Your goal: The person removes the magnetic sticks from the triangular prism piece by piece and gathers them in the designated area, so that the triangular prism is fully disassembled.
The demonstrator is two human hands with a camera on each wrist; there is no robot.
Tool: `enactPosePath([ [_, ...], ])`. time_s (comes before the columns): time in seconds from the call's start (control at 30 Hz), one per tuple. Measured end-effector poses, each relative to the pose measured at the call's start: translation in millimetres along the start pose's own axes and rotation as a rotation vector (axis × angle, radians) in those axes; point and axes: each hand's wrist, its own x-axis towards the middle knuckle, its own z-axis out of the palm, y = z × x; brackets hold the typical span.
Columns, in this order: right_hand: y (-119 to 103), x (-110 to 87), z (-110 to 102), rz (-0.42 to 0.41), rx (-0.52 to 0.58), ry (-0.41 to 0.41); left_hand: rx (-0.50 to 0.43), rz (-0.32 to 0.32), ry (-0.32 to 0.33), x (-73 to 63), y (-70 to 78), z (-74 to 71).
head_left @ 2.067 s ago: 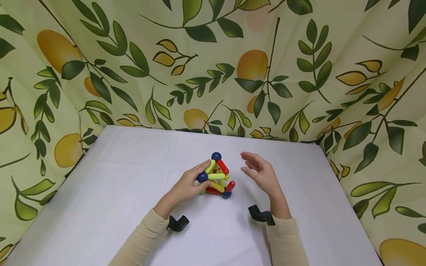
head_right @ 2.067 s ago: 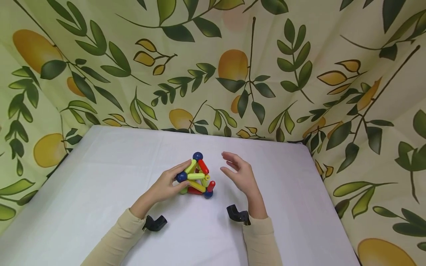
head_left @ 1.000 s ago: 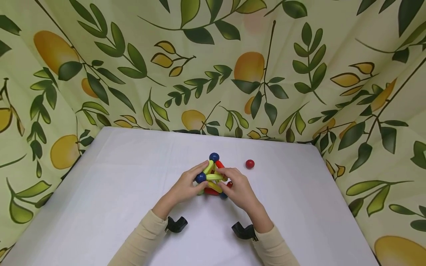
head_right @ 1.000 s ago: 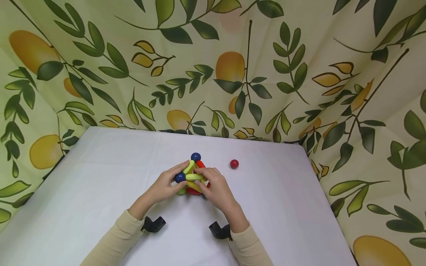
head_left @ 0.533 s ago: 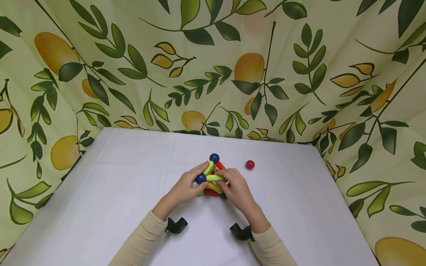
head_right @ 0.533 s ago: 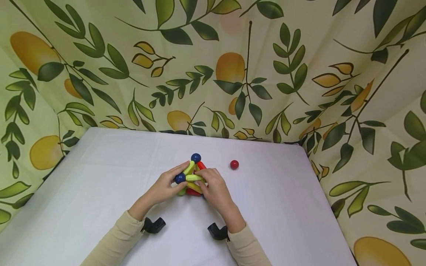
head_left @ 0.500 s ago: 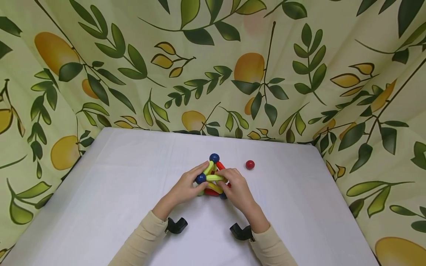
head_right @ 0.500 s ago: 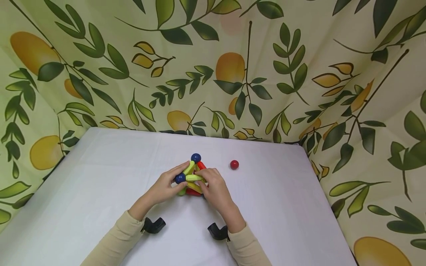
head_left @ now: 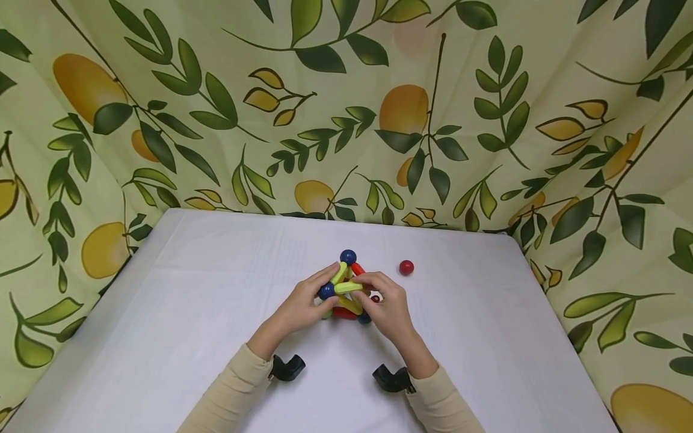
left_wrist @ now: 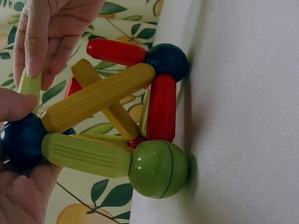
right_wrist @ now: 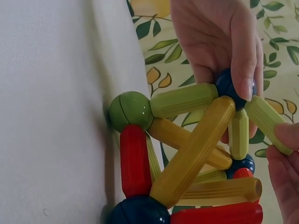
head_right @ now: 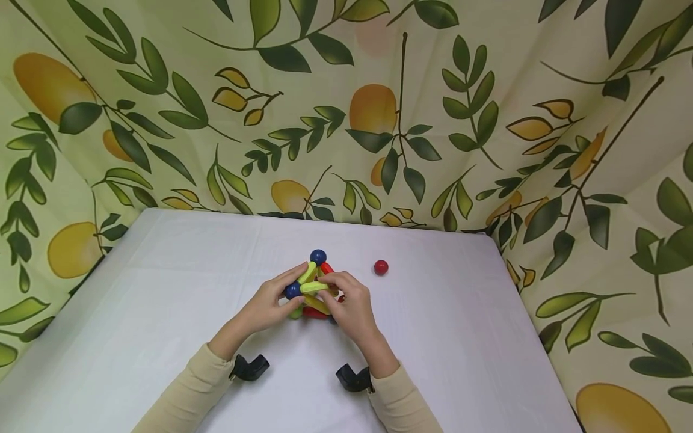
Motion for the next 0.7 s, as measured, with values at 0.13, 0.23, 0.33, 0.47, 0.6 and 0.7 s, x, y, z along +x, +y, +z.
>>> enactPosePath([
  [0.13,-1.4,-0.7,1.8,-0.004,0.017,0.039,-0.003,-0.002,-0.006,0.1,0.4,0.4],
  [0.23,-1.6,-1.0,2.8,0.000,0.021,0.080,0.005,-0.005,-0.009,0.2,0.9,0.5],
  [0.33,0.0,0.5,-1.2,0.062,0.050,0.143,0.011,-0.019,-0.018,0.1,1.9,0.3],
  [0.47,7.9,5.6,-16.9,0.226,0.127,0.208,0.013,-0.041,-0.026,-0.4,3.1,-0.6],
  [0.6,19.6,10.3,-37.5,0.362,0.176,0.180,0.010,-0.046,-0.024,-0.8,3.7,-1.4],
  [0.7,31.5,11.0,-51.8,0.406,0.188,0.153,0.001,-0.044,-0.025,-1.0,3.4,-1.2],
])
